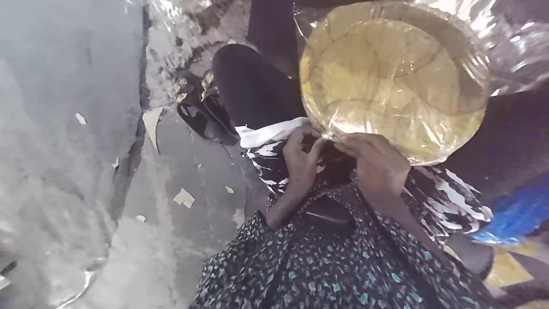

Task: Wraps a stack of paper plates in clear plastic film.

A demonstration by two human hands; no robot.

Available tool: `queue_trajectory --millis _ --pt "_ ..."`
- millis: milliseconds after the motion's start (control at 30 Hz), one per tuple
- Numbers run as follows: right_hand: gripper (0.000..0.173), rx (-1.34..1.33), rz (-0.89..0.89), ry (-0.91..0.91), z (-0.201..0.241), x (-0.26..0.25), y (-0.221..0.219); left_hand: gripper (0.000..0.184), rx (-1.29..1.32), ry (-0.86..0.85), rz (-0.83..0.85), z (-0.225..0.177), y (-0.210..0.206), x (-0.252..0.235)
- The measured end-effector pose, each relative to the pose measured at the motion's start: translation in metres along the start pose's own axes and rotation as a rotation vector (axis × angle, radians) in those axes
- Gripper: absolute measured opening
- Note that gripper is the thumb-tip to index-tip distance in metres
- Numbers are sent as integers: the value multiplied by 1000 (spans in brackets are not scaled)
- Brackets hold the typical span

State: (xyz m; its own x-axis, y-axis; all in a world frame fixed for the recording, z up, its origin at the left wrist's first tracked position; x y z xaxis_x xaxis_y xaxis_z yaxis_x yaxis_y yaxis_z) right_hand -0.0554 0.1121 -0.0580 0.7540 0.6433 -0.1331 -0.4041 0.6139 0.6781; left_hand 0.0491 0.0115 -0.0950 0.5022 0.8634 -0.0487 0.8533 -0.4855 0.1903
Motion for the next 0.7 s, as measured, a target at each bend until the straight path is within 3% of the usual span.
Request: queue_trajectory --millis 300,433,600,700 --pt "18 25 26 -18 0 0 2 17 -289 -384 -58 -11 -2 12" --pt "19 12 25 -26 0 1 3 26 -273 -370 13 -9 -3 13" --pt "19 -4 21 -12 2 1 2 19 -449 -356 -44 -19 -8 5" --pt "20 -4 10 -7 3 0 1 15 -425 -380 -37 -20 -9 2"
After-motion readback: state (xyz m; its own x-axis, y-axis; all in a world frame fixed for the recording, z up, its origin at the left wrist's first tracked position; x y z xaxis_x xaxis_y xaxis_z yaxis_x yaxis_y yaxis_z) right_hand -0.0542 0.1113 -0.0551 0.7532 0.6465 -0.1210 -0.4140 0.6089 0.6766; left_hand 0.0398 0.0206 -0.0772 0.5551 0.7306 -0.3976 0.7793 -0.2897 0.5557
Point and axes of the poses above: each hand's wrist, its own x-axis away from the middle knuckle, its own y-axis out of the back of the hand, z = x × y, the point moved 4 cm from there along -x, towards the middle knuckle, and after that the axes turned 12 degrees about -y, right-handed, at the moved point
